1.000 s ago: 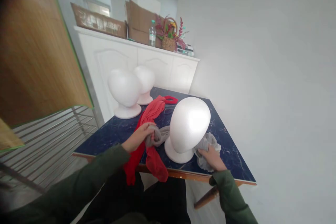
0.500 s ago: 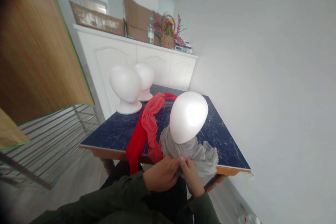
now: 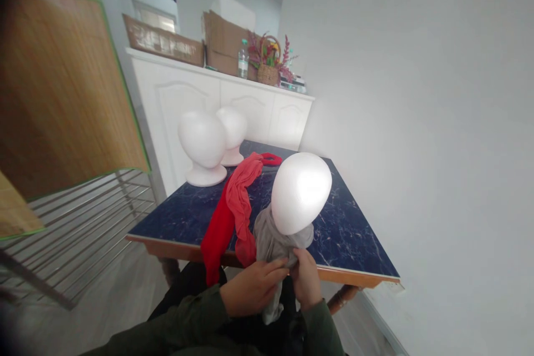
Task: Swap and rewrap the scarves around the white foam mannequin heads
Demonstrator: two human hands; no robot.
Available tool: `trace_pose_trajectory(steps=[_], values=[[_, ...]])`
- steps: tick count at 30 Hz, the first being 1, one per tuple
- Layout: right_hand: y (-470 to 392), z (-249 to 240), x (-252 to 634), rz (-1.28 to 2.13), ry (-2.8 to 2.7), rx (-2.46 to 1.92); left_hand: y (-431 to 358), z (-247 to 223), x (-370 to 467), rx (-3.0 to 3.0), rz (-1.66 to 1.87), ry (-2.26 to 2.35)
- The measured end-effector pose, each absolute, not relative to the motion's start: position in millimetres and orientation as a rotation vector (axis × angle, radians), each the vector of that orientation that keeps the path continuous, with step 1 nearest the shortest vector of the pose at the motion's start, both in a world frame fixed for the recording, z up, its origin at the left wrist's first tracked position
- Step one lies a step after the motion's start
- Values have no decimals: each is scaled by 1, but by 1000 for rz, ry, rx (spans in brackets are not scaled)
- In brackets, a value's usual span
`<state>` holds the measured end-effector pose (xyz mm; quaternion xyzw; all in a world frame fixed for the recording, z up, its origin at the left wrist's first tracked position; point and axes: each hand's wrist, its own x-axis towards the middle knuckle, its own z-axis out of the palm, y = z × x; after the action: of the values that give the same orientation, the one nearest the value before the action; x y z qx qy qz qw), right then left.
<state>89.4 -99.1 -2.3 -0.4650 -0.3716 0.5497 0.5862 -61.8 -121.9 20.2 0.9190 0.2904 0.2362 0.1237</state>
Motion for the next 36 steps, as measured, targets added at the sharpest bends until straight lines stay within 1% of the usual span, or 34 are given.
trace_pose_trajectory(steps=[3,5,8,11,16,18,23,26,29,33,36], values=[[-93,0,93,1460,-648,-945,-115,13,-68,2320,891,1020],[-91,5,93,1553,-557,-828,-104,9,-68,2108,947,1156],[-90,10,90,1587,-587,-756,-84,8,-64,1955,901,1257],[-90,13,87,1592,-636,-726,-69,11,-59,1871,890,1250],[-96,18,83,1665,-672,-727,-58,14,-55,1610,626,1082],[-98,17,86,1663,-659,-766,-54,15,-55,1426,618,973],[-97,4,109,1458,-621,-931,-44,30,-69,856,817,748],[-93,-4,125,1401,-677,-1021,-38,43,-91,621,758,643],[-86,-9,137,1219,-798,-1137,-31,49,-120,477,730,534],[-77,-11,151,856,-1051,-1403,-22,45,-160,468,984,529],[-69,-12,158,602,-1243,-1598,-22,38,-173,711,1042,674]])
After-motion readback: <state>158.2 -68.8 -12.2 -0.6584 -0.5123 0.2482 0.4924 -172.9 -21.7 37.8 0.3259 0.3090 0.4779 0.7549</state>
